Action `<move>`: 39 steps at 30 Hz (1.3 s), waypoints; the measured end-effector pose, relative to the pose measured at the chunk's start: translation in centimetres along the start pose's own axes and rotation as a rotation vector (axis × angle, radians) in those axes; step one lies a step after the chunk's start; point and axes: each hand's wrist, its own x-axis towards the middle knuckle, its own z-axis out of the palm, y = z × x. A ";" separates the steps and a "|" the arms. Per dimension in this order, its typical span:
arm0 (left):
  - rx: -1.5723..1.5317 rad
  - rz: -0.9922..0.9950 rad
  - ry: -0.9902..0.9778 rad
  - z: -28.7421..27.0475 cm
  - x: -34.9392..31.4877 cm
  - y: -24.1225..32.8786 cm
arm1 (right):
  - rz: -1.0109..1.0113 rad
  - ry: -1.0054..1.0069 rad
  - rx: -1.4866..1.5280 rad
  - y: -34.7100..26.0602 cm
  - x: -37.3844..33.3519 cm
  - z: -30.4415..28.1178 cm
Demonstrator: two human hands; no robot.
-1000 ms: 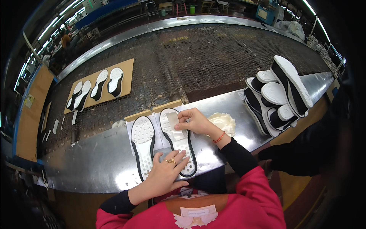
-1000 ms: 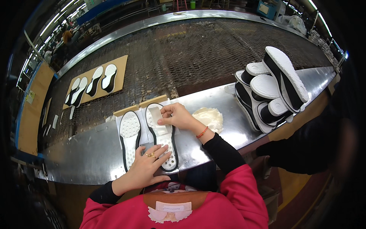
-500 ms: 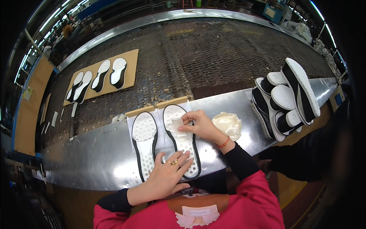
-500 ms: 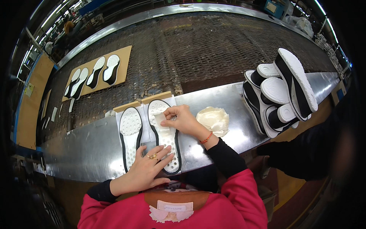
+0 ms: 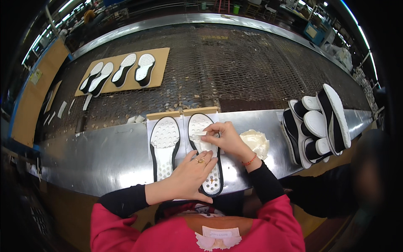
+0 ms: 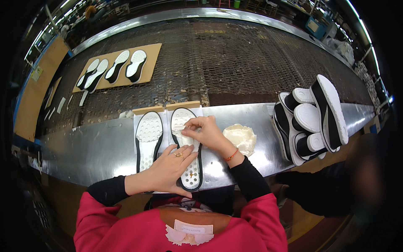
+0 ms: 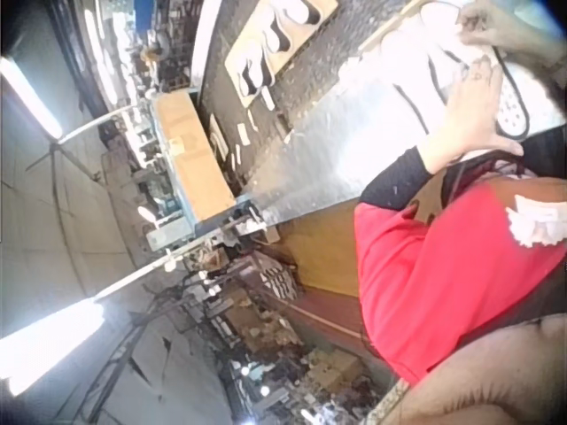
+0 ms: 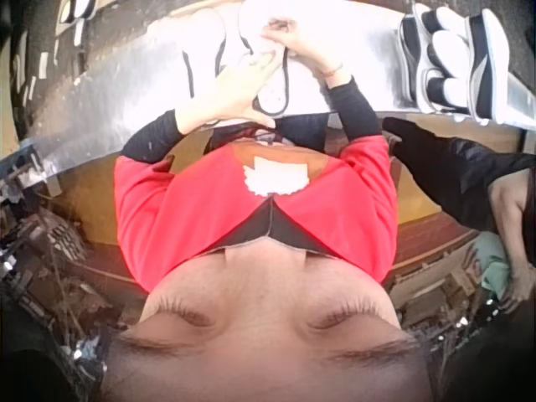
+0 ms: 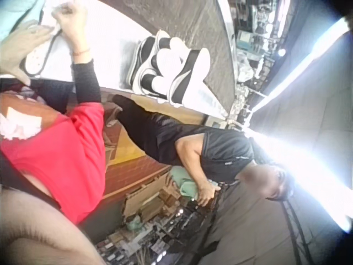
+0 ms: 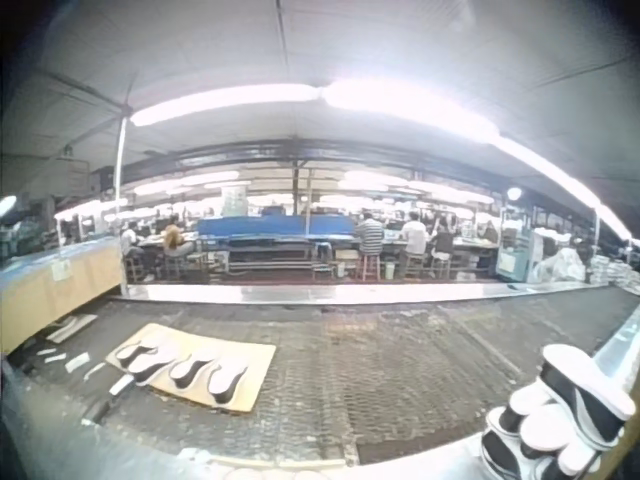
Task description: The person applies a white paste to the insoles of black-and-white slipper soles on a metal workbench. They spread the paste by hand, then place the treated soles onto a cardboard sheet and stack them with other finished soles.
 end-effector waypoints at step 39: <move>0.024 -0.070 0.057 -3.2 0.6 -6.2 | -0.234 0.265 -0.354 -4.0 -4.8 -0.8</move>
